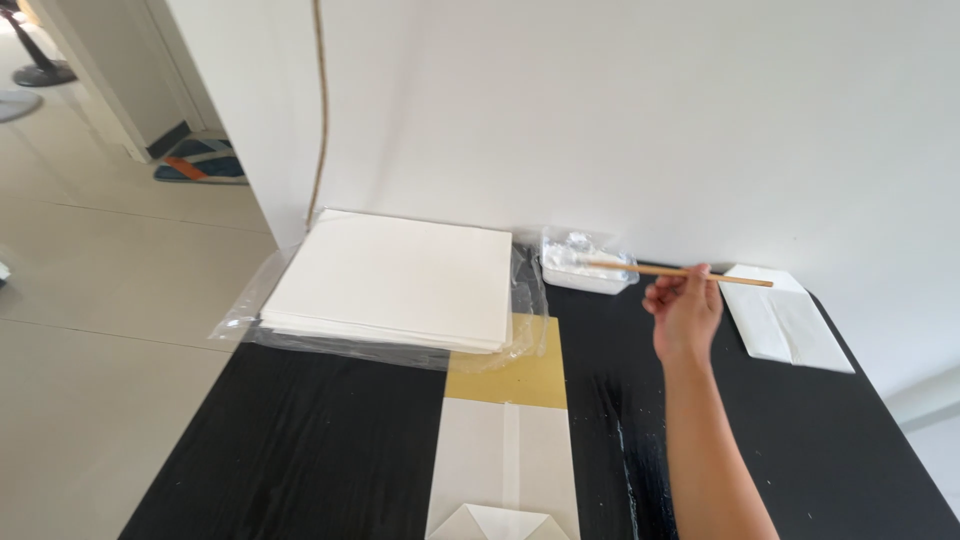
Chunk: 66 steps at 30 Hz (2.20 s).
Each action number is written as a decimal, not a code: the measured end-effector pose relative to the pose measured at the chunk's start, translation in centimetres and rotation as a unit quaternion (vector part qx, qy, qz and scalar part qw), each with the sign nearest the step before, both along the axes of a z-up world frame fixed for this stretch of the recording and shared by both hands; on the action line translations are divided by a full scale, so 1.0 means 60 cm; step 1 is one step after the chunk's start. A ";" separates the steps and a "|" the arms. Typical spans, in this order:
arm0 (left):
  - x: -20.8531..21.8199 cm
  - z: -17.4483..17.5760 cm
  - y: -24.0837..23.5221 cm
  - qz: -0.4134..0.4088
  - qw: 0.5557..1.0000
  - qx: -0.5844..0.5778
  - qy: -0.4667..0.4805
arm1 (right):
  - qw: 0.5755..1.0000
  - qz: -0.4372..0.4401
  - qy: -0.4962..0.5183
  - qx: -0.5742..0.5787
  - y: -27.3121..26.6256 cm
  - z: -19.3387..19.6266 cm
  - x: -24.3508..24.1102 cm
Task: Folding and gluing the bottom of a paper bag to create a sealed base.
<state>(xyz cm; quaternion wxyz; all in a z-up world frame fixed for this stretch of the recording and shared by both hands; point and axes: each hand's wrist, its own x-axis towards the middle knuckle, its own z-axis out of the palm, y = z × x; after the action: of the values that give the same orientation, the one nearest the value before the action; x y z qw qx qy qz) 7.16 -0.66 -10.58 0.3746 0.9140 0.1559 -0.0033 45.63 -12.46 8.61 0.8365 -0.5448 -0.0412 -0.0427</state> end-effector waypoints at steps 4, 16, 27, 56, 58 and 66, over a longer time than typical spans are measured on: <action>0.002 0.025 0.017 0.006 0.999 -0.026 0.019 | 0.999 0.042 -0.018 -0.020 -0.025 0.050 -0.064; -0.095 0.175 0.009 -0.090 0.941 0.134 -0.296 | 0.989 0.114 -0.041 -0.085 -0.130 0.032 -0.295; -0.098 0.182 0.029 -0.053 0.953 0.244 -0.170 | 0.959 0.254 -0.083 -0.092 -0.101 -0.033 -0.351; -0.093 0.173 0.027 -0.059 0.957 0.246 -0.144 | 0.911 0.340 -0.150 -0.180 -0.032 -0.054 -0.387; -0.093 0.175 0.026 -0.056 0.955 0.247 -0.151 | 0.909 0.344 -0.151 -0.182 -0.033 -0.054 -0.388; -0.093 0.176 0.027 -0.056 0.954 0.248 -0.159 | 0.924 0.315 -0.138 -0.167 -0.038 -0.051 -0.388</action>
<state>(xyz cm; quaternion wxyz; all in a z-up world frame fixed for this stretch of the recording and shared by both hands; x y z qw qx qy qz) 1.60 0.96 -0.01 0.1553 0.9740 0.0388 0.1604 22.33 -14.71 5.53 0.6896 -0.6244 -0.3323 0.1555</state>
